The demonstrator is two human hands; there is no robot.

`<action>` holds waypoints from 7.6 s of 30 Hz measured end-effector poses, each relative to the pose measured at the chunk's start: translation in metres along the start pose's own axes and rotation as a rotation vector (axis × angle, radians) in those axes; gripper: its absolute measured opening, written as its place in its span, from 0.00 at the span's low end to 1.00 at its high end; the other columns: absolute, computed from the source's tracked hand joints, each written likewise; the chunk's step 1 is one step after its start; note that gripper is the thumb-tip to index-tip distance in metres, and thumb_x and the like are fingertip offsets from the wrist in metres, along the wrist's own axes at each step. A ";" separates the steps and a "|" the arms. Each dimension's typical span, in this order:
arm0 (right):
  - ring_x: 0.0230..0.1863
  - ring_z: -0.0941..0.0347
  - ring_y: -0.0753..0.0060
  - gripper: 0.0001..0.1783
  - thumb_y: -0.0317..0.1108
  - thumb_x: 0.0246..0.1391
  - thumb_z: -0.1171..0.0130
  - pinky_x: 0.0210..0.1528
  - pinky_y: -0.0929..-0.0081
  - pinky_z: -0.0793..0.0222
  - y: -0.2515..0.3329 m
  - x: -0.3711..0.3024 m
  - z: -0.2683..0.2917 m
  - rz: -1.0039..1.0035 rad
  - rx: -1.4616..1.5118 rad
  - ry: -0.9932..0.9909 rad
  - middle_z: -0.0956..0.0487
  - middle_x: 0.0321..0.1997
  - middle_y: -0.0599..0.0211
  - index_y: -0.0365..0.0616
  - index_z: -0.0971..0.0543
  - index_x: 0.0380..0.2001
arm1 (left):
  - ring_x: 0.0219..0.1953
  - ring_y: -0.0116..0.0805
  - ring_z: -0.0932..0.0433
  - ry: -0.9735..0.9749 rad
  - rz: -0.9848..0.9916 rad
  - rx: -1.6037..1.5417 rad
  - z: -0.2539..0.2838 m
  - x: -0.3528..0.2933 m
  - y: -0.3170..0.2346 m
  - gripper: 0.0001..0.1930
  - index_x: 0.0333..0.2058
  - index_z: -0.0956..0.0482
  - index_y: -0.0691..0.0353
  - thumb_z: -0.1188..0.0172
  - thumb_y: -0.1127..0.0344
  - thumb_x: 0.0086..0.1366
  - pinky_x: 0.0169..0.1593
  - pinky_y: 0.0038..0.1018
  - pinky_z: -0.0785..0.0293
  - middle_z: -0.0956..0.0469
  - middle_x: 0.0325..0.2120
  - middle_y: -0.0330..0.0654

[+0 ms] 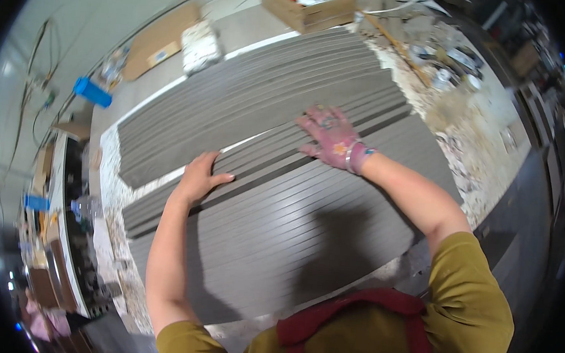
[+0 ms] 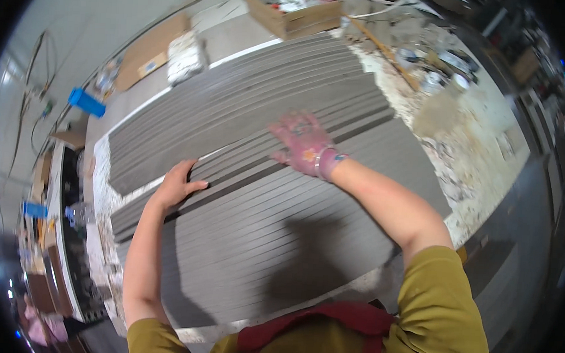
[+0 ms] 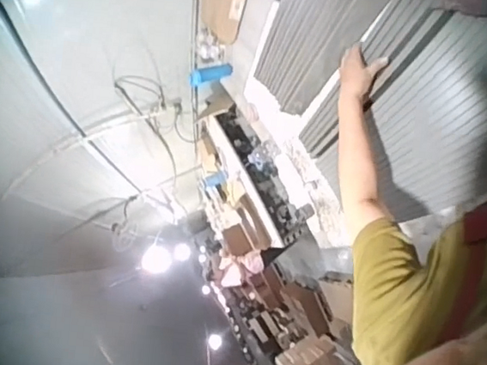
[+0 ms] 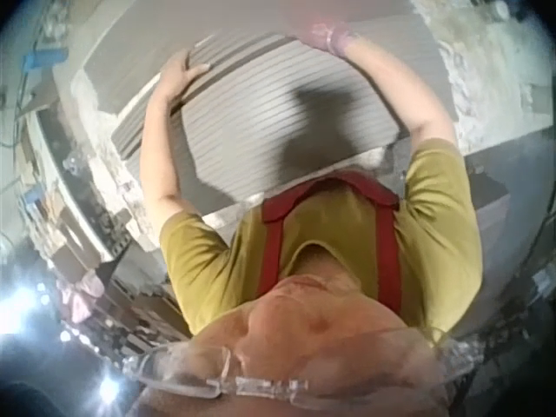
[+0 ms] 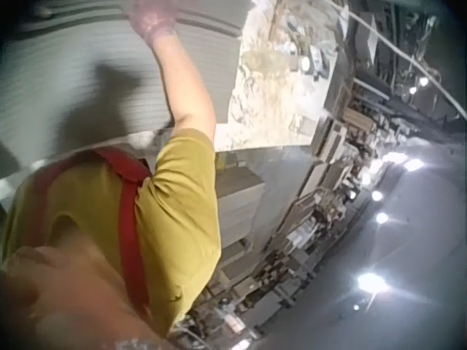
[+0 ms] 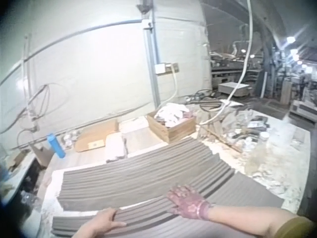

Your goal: The person wipes the surface of several slatted wooden panels with a cloth and stacks them on top of one another on a workbench.

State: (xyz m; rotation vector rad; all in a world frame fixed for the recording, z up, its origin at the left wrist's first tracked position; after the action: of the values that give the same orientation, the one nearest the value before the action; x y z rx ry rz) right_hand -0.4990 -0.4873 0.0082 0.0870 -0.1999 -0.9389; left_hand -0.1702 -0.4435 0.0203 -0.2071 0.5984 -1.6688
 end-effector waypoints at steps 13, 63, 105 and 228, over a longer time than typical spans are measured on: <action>0.72 0.52 0.58 0.37 0.60 0.58 0.54 0.71 0.53 0.61 0.032 -0.041 0.007 0.245 0.115 0.127 0.42 0.69 0.58 0.44 0.36 0.62 | 0.54 0.52 0.34 -0.038 -0.119 0.246 -0.008 -0.015 -0.006 0.43 0.56 0.37 0.63 0.27 0.60 0.40 0.54 0.46 0.37 0.30 0.48 0.49; 0.57 0.33 0.53 0.32 0.49 0.51 0.39 0.63 0.55 0.46 0.034 -0.041 0.014 0.188 0.150 0.052 0.27 0.54 0.60 0.48 0.32 0.57 | 0.53 0.50 0.30 0.047 -0.055 0.089 -0.013 -0.092 0.003 0.38 0.54 0.30 0.63 0.31 0.47 0.48 0.56 0.38 0.34 0.27 0.50 0.51; 0.61 0.34 0.53 0.32 0.55 0.58 0.47 0.64 0.64 0.43 0.054 0.024 0.039 -0.027 0.727 0.675 0.29 0.59 0.50 0.39 0.27 0.54 | 0.46 0.40 0.29 -0.253 -0.275 0.510 -0.025 -0.124 -0.033 0.38 0.50 0.32 0.60 0.27 0.52 0.40 0.45 0.36 0.37 0.31 0.39 0.42; 0.71 0.50 0.50 0.42 0.56 0.46 0.38 0.71 0.47 0.64 0.032 -0.208 0.049 0.194 -0.045 0.247 0.41 0.68 0.57 0.55 0.37 0.63 | 0.50 0.49 0.29 0.153 -0.071 0.049 -0.066 -0.183 -0.071 0.41 0.56 0.34 0.62 0.30 0.46 0.47 0.54 0.40 0.36 0.27 0.48 0.48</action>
State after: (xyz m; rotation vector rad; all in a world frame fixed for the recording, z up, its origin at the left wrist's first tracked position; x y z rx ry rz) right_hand -0.6033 -0.2995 0.0341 0.1382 0.0417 -0.7313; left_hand -0.2260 -0.2448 0.0356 -0.0654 0.6701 -1.7769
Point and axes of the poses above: each hand's wrist, its own x-axis towards the middle knuckle, its own z-axis out of the back of the hand, y = z × x, the point moved 2 cm from there along x, towards the middle knuckle
